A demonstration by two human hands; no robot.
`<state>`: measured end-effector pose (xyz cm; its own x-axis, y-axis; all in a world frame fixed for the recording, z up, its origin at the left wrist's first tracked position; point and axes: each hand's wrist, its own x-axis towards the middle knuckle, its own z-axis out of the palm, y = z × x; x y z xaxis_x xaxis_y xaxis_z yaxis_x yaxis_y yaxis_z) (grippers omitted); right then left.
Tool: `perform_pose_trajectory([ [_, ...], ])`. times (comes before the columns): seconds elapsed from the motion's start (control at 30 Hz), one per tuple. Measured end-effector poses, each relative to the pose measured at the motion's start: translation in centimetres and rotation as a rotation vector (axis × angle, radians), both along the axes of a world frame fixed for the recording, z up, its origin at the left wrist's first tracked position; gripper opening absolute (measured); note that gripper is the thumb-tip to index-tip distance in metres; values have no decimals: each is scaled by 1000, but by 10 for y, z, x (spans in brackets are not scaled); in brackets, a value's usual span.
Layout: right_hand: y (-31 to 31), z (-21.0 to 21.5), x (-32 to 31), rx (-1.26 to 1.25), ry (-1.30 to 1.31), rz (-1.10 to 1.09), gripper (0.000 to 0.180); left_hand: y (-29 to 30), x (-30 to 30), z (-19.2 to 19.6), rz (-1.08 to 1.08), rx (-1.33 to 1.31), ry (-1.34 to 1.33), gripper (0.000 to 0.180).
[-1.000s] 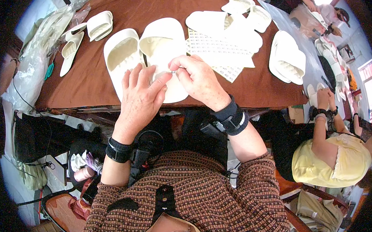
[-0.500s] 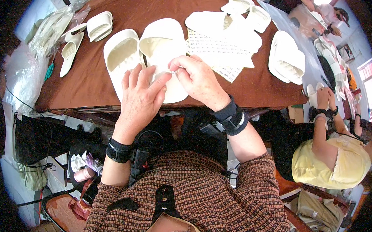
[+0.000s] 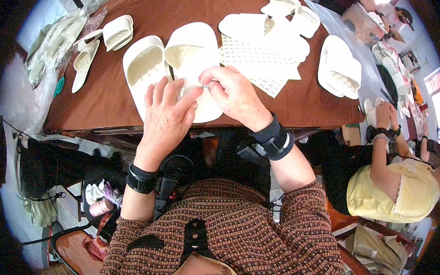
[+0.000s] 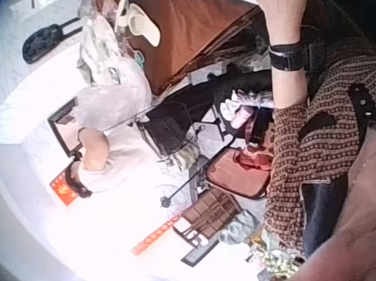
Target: Checking sizes and organizing white slippers at a manufacturing table.
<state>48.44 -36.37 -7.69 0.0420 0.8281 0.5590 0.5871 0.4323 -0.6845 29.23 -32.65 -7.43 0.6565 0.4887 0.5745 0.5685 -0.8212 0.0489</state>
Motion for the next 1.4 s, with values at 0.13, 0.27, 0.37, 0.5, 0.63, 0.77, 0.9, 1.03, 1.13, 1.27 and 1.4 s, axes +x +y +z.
perform_pose_trajectory([
  [0.13, 1, -1, 1, -4, -7, 11, 17, 0, 0, 0, 1, -5, -3, 33],
  [0.27, 1, -1, -1, -9, 12, 19, 17, -1, -1, 0, -1, -14, -9, 32],
  [0.37, -1, -3, 0, -37, 42, 18, 16, -3, -1, 2, 5, -49, 5, 33],
  [0.5, 4, -9, 3, -7, 141, -38, 17, -2, 0, 2, 5, -46, 4, 33],
  [0.63, 4, -11, 6, -47, 138, -65, 24, -1, -1, 2, 6, -39, 8, 33],
  [0.77, 2, -7, 6, -94, 170, -47, 23, -1, -1, 1, 10, -25, 11, 32],
  [0.9, 3, -10, 4, -45, 300, 13, 19, 0, 1, 1, 8, -23, 13, 32],
  [1.03, 4, -11, 3, -16, 232, -4, 15, 0, 0, 1, 2, -15, 13, 31],
  [1.13, 6, -14, 6, 48, 155, -23, 15, -1, 0, 2, -3, -14, 13, 30],
  [1.27, 4, -11, 4, -4, 208, 1, 15, 0, 0, 1, -1, -17, 14, 30],
  [1.4, 6, -14, 4, 30, 186, 11, 15, 0, -1, 0, 7, -30, 3, 29],
])
